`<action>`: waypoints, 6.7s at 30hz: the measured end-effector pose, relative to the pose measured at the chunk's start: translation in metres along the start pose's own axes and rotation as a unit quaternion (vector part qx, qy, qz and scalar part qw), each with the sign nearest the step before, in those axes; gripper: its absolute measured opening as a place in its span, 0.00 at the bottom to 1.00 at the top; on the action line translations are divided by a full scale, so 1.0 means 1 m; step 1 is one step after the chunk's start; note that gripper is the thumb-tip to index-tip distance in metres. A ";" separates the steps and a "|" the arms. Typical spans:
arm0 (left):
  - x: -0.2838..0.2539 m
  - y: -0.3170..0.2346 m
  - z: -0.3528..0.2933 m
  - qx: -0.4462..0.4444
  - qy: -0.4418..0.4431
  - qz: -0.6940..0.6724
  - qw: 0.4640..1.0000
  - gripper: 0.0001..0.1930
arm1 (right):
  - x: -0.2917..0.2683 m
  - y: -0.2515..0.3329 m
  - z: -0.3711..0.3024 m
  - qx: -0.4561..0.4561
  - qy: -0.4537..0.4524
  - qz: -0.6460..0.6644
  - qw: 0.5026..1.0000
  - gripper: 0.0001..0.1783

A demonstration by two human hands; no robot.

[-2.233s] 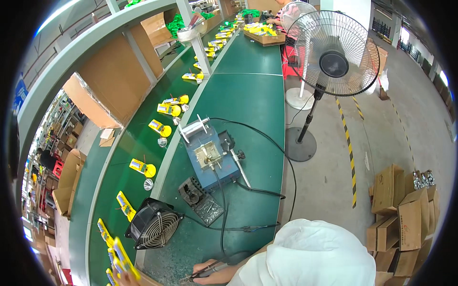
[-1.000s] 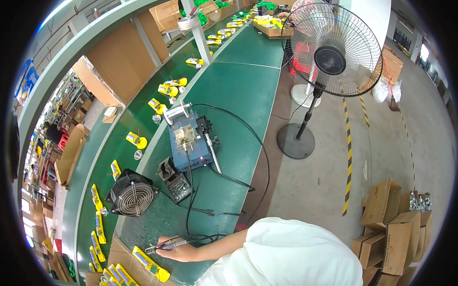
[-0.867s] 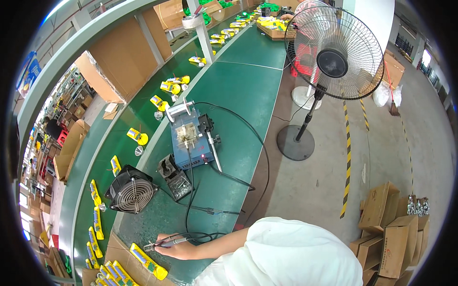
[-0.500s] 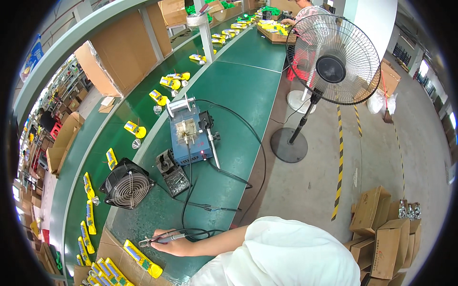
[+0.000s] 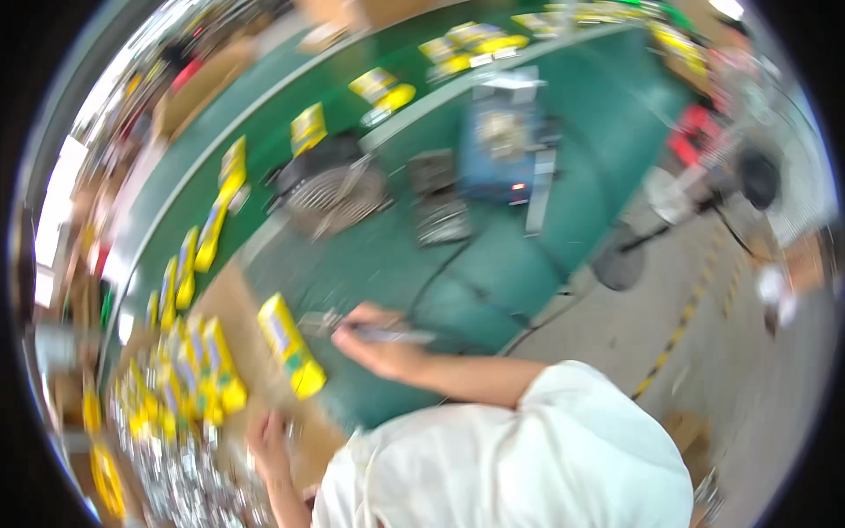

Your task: Soldering wires and components onto small circuit boards for the assembly of hand-held lights.

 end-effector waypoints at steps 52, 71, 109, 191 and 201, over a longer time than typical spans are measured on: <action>0.061 -0.034 0.030 0.115 0.097 -0.036 0.988 0.08 | 0.020 0.002 -0.024 0.075 0.023 0.050 0.996 0.09; 0.057 -0.024 0.035 0.022 0.047 -0.133 0.990 0.07 | 0.034 0.001 -0.022 0.064 0.075 0.036 0.994 0.08; 0.063 -0.028 0.048 0.006 0.118 0.087 0.989 0.08 | -0.024 -0.025 -0.016 0.089 -0.049 0.067 0.993 0.09; -0.027 0.028 -0.004 0.118 0.000 0.057 0.991 0.15 | 0.012 0.007 -0.030 0.009 -0.022 0.085 0.996 0.10; 0.034 -0.007 0.017 -0.060 0.082 -0.142 0.985 0.09 | 0.027 0.014 -0.028 -0.003 -0.010 0.195 0.981 0.12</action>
Point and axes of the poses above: each hand's wrist, its own z-axis towards the middle knuckle, its own x-axis out of the palm, y = z × x, the point moved 10 cm from there along z, towards the middle knuckle, and after that the axes turned 13 degrees about -x, right-handed, at the moved point
